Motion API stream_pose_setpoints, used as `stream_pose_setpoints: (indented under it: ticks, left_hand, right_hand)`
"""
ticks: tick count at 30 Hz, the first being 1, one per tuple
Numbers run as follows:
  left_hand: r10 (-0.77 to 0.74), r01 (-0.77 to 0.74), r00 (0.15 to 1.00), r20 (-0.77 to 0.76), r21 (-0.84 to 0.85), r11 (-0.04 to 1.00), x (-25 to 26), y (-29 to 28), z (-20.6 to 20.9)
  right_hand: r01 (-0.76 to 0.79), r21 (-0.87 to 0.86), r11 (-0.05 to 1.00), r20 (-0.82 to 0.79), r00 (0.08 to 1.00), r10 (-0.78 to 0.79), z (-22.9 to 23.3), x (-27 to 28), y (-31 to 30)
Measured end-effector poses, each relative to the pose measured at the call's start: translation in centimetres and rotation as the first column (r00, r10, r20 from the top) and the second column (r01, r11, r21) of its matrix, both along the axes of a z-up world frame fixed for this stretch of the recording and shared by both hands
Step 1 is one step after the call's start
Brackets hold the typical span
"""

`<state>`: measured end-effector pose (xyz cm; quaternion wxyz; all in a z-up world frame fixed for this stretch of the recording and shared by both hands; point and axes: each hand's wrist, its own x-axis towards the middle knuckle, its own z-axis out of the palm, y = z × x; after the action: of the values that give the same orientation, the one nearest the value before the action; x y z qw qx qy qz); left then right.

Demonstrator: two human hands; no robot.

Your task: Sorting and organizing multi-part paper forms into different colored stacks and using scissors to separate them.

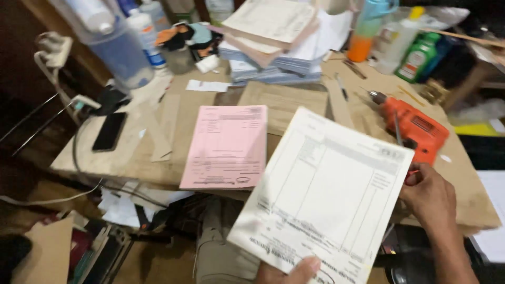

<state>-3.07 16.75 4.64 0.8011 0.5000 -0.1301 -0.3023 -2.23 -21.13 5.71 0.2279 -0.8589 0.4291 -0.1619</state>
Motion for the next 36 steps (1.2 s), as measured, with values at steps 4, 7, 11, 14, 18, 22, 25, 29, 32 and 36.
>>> stream_pose_setpoints:
  ticks: [4,7,11,14,18,22,25,29,32,36]
  left_hand:
    - [-0.017,0.002,0.991,0.136,0.111,0.994,8.7,0.7,2.7]
    - [0.283,-0.449,0.813,0.509,0.238,0.861,14.1,4.3,4.4]
    - [0.499,-0.548,0.801,0.330,0.071,0.833,21.3,9.1,5.4]
    - [0.436,-0.470,0.878,0.196,0.186,0.863,25.7,13.0,6.4]
    - [0.564,-0.574,0.811,0.156,0.020,0.819,30.3,16.4,2.7]
    - [0.595,-0.596,0.801,0.073,-0.007,0.803,30.8,16.8,5.8]
    - [0.600,-0.603,0.797,0.071,0.022,0.797,34.0,18.0,1.0]
    - [0.539,-0.577,0.814,0.215,0.392,0.716,37.8,18.7,-1.2]
    - [0.506,-0.489,0.861,0.058,0.374,0.788,38.6,18.2,0.4]
    - [0.502,-0.408,0.861,-0.080,0.481,0.776,39.1,18.6,0.1]
  right_hand:
    - [0.055,0.059,0.997,-0.216,0.976,-0.041,3.2,5.6,2.2]
    - [-0.065,-0.012,0.998,-0.326,0.944,0.057,-3.5,8.4,-4.2]
    - [0.003,0.310,0.951,-0.151,0.987,0.046,-6.2,9.5,-6.0]
    - [-0.108,0.438,0.892,0.008,0.993,0.117,-9.5,9.9,-9.4]
    - [-0.243,0.443,0.863,0.153,0.969,0.195,-21.0,9.9,-18.3]
    - [-0.439,0.555,0.706,0.565,0.822,0.067,-25.5,11.2,-18.2]
    - [-0.477,0.544,0.690,0.572,0.813,0.111,-23.9,12.3,-17.4]
    - [-0.398,0.556,0.729,0.545,0.838,0.042,-16.5,8.5,-14.0]
    - [0.062,0.409,0.910,-0.131,0.991,-0.009,-5.0,8.8,-3.6]
    - [0.038,0.396,0.917,-0.113,0.994,0.008,-2.4,9.1,-0.6]
